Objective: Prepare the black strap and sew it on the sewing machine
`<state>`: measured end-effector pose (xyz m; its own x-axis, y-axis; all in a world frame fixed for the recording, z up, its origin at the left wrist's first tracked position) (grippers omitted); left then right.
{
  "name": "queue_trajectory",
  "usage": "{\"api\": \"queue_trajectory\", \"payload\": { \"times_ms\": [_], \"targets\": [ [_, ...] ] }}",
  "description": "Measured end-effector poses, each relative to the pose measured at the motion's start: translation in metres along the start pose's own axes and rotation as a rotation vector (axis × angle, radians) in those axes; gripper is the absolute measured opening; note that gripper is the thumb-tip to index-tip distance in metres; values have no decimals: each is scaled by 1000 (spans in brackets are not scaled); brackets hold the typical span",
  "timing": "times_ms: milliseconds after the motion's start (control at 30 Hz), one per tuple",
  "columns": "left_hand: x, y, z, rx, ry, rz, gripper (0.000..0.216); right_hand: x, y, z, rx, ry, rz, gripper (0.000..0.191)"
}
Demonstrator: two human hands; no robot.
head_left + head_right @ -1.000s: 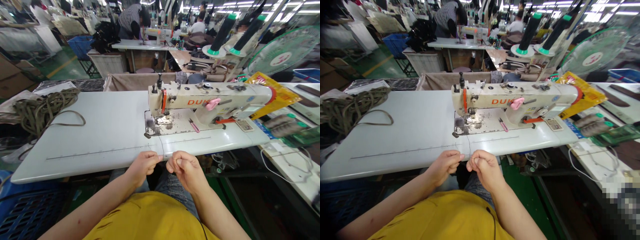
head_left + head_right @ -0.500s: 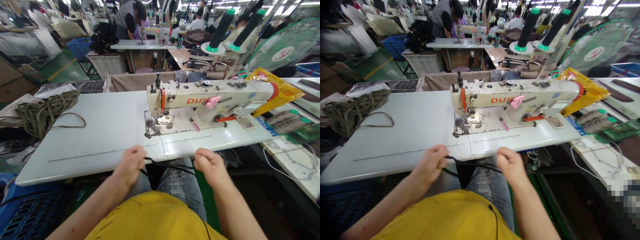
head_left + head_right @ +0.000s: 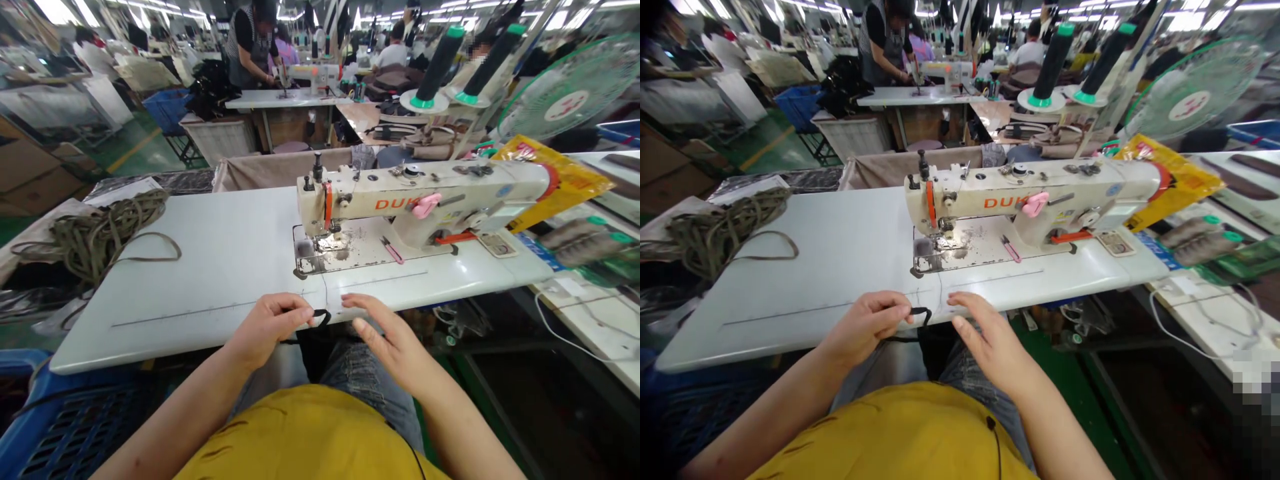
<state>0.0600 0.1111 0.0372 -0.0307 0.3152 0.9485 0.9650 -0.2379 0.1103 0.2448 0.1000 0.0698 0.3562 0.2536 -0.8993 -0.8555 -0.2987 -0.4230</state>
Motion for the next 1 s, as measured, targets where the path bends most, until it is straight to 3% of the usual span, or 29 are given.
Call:
{"api": "queue_trajectory", "payload": {
  "times_ms": [100,200,300,400,600,733,867,1000],
  "targets": [
    [7,0,-1,-20,43,121,27,-6,37,3,-159,48,204,31],
    [20,-15,-1,49,164,244,26,10,47,4,-159,139,320,24],
    [23,-31,1,90,235,284,27,31,28,2,-70,202,230,18],
    [10,-40,6,70,159,227,29,41,3,-4,-31,206,98,11],
    [9,-31,15,59,180,452,21,45,-39,-16,54,204,13,16],
    [8,-27,19,79,204,510,22,44,-37,-21,-48,164,-54,26],
    [6,-27,18,113,256,509,19,58,-44,-27,-15,215,3,33],
    [6,-28,14,175,300,533,16,70,-43,-31,-77,276,68,36]
  ]
}}
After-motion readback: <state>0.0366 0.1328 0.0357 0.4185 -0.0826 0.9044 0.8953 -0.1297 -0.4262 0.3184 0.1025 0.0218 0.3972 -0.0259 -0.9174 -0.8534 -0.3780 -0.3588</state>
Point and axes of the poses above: each hand's wrist, its own z-axis towards the middle knuckle, its own y-axis out of the palm, x = y × z, the point moved 10 cm from there along z, towards the middle knuckle, and after that the axes turned 2 degrees about z, right-handed, at the moved point
